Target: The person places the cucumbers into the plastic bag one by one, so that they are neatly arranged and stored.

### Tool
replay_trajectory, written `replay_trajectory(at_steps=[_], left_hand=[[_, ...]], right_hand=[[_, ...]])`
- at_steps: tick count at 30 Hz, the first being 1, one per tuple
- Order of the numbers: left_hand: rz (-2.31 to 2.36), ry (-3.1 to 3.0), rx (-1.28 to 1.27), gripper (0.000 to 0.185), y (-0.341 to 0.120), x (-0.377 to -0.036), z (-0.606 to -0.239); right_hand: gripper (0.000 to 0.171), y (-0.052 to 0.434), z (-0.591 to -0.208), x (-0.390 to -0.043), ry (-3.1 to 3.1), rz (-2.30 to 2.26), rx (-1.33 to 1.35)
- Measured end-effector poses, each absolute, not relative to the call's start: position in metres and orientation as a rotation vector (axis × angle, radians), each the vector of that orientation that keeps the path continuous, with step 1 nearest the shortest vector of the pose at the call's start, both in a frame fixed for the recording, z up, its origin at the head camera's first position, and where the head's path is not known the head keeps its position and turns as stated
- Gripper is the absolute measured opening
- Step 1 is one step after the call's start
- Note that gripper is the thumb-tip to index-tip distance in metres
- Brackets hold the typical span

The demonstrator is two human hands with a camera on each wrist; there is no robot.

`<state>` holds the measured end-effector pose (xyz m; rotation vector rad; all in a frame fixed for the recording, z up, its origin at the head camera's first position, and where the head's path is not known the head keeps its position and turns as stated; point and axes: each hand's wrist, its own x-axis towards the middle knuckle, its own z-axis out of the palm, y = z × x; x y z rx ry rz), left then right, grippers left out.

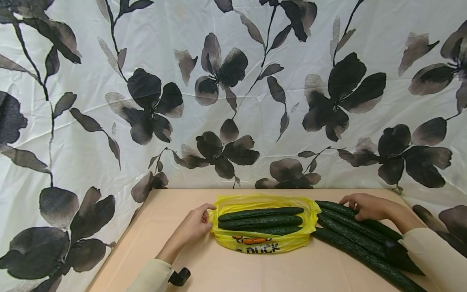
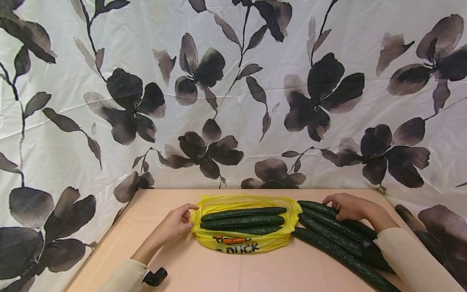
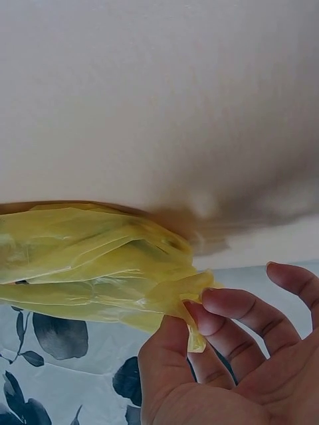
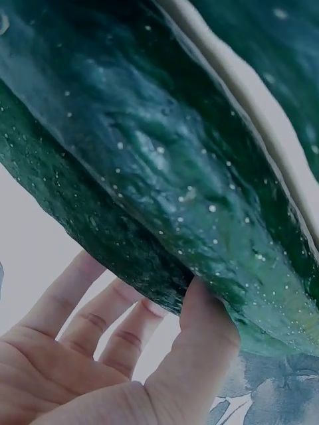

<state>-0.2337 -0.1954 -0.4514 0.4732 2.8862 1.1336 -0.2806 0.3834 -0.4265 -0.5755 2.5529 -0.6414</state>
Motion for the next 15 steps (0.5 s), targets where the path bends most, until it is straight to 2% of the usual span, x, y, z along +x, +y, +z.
replay_trajectory(at_steps=[15], left_hand=[[1.146,2.874,0.448,0.049,-0.192,-0.237,-0.450]], right_hand=[[0.053,0.389,-0.431,-0.296,2.550,-0.618,-0.609]])
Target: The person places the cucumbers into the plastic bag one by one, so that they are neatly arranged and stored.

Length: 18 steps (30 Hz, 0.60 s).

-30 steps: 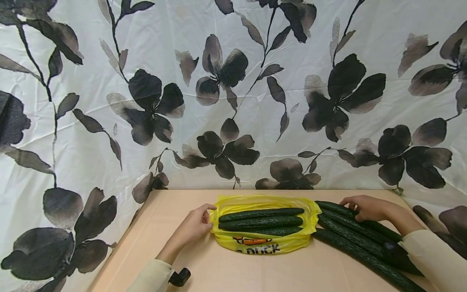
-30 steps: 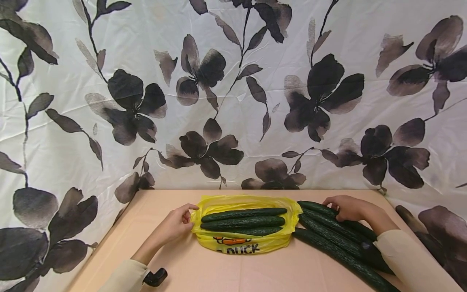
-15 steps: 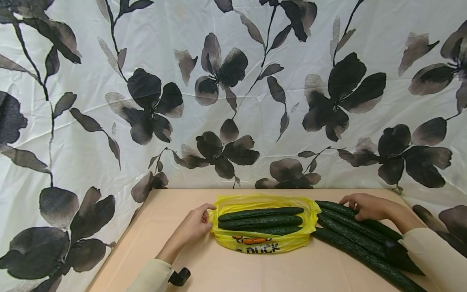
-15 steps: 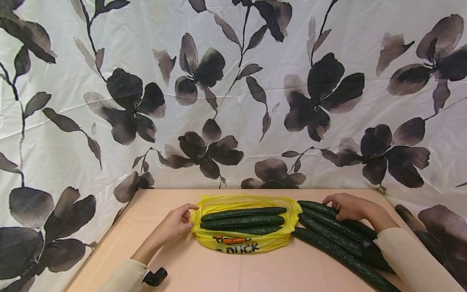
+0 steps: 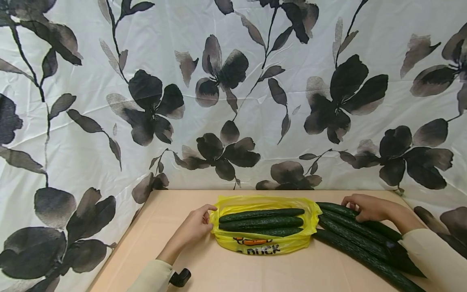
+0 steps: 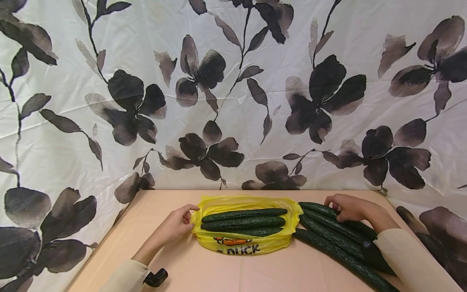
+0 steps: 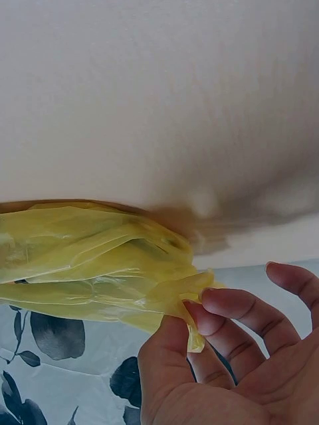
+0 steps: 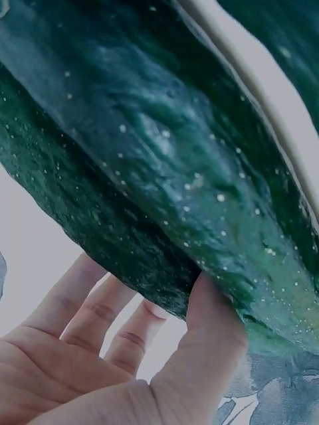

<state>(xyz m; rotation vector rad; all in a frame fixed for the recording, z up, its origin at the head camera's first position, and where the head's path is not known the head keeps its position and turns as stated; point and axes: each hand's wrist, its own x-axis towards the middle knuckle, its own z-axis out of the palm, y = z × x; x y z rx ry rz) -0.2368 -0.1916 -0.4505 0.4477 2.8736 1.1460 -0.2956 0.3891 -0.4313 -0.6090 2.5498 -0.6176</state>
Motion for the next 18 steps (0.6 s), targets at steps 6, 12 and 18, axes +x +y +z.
replay_trajectory(at_steps=[6,12,18], left_hand=[[1.151,2.869,0.442,0.050,-0.190,-0.237,-0.449],[1.155,2.873,0.448,0.050,-0.191,-0.237,-0.449],[1.156,2.878,0.469,0.050,-0.191,-0.236,-0.450]], right_hand=[[0.055,0.388,-0.427,-0.299,2.593,-0.591,-0.658],[0.058,0.386,-0.421,-0.298,2.638,-0.559,-0.681],[0.060,0.383,-0.417,-0.299,2.655,-0.534,-0.696]])
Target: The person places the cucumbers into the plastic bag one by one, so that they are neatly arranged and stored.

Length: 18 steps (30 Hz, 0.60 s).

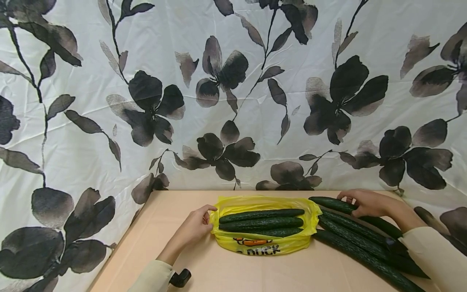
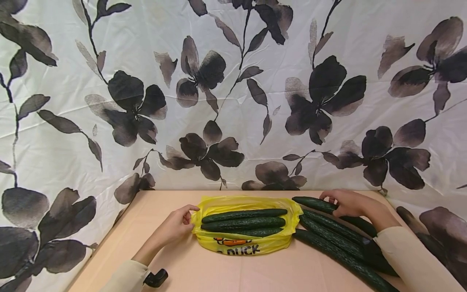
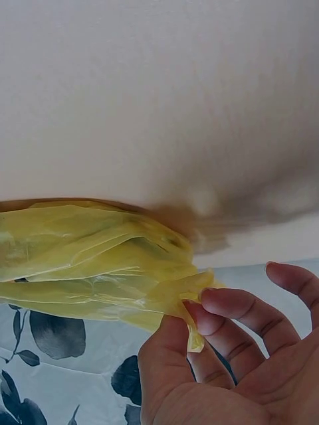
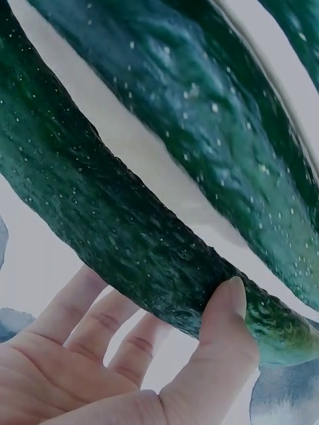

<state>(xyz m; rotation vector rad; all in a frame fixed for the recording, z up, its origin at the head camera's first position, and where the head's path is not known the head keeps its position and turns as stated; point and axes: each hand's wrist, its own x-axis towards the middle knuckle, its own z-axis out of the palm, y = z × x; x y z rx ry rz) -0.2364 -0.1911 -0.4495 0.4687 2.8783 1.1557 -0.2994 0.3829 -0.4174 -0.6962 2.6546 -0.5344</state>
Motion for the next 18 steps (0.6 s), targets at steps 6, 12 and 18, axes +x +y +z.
replay_trajectory(at_steps=[6,12,18], left_hand=[[1.145,2.881,0.473,0.050,-0.192,-0.234,-0.449],[1.144,2.878,0.478,0.050,-0.193,-0.232,-0.448],[1.152,2.872,0.496,0.050,-0.195,-0.231,-0.447]], right_hand=[[0.060,0.378,-0.411,-0.299,2.680,-0.500,-0.684],[0.060,0.367,-0.397,-0.290,2.732,-0.463,-0.722],[0.059,0.353,-0.387,-0.283,2.760,-0.457,-0.737]])
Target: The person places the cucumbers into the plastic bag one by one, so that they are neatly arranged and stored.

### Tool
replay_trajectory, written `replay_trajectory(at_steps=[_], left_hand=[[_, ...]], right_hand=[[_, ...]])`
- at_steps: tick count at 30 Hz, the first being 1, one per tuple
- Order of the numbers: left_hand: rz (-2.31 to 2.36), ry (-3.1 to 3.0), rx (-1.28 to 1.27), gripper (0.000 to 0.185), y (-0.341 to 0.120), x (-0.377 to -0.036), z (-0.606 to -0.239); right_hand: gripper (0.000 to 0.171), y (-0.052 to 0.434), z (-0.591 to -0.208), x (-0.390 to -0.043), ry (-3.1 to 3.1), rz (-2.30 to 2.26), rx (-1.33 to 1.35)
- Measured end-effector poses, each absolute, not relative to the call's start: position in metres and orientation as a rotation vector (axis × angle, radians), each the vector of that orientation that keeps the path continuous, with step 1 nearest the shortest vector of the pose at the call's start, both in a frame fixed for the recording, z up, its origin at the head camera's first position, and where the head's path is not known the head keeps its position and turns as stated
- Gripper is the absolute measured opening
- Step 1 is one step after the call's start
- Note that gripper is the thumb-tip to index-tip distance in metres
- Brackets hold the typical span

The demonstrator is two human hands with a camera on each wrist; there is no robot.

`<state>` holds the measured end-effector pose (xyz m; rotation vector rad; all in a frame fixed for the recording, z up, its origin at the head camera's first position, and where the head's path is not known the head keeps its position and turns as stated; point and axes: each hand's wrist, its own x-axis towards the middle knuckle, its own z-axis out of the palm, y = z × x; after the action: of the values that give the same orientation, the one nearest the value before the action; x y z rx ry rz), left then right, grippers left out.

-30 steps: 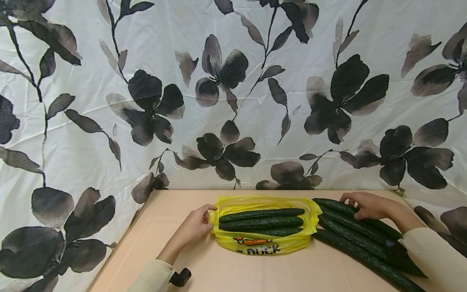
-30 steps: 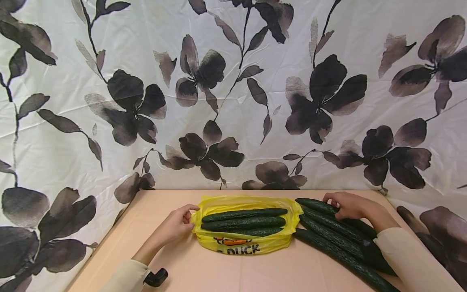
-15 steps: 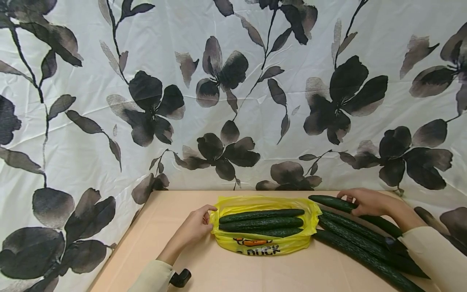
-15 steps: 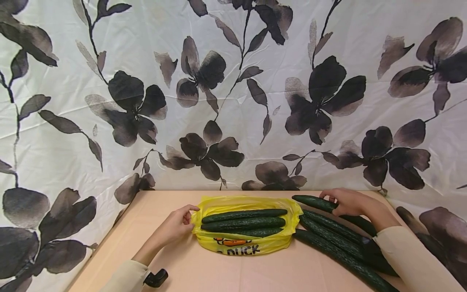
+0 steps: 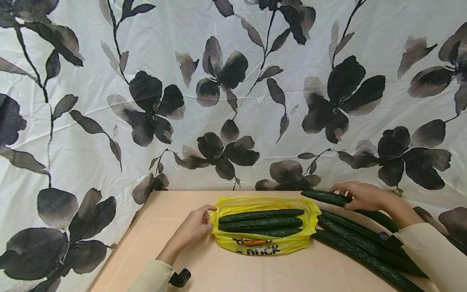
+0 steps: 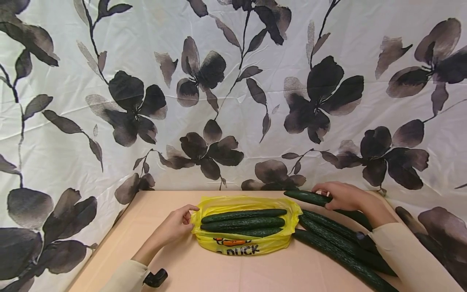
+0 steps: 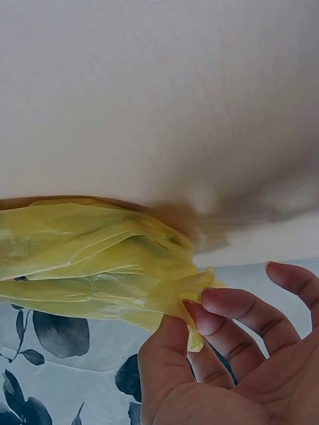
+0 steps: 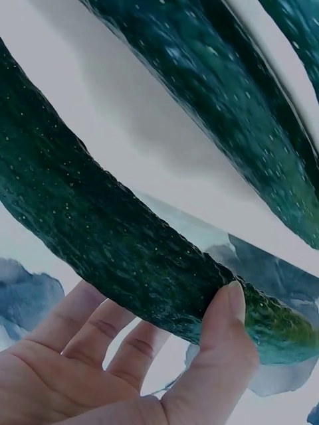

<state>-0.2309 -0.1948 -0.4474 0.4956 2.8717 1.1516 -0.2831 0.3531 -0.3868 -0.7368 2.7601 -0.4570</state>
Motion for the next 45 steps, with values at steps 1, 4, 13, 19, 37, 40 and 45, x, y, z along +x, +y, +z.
replay_trajectory(at_steps=[1,4,13,19,37,40,45], left_hand=[[1.152,2.871,0.495,0.050,-0.195,-0.231,-0.447],[1.153,2.871,0.494,0.050,-0.195,-0.231,-0.447],[1.156,2.869,0.482,0.050,-0.195,-0.231,-0.449],[1.142,2.881,0.483,0.050,-0.195,-0.232,-0.449],[1.159,2.881,0.481,0.050,-0.192,-0.233,-0.450],[1.163,2.880,0.475,0.050,-0.192,-0.233,-0.449],[1.153,2.889,0.485,0.050,-0.192,-0.234,-0.450]], right_hand=[[0.059,0.351,-0.386,-0.283,2.767,-0.452,-0.743],[0.058,0.346,-0.382,-0.284,2.776,-0.447,-0.755],[0.058,0.331,-0.372,-0.284,2.810,-0.435,-0.815],[0.058,0.317,-0.363,-0.282,2.835,-0.439,-0.837],[0.055,0.271,-0.349,-0.282,2.856,-0.344,-1.055],[0.055,0.264,-0.347,-0.283,2.852,-0.343,-1.101],[0.054,0.251,-0.344,-0.285,2.829,-0.346,-1.165]])
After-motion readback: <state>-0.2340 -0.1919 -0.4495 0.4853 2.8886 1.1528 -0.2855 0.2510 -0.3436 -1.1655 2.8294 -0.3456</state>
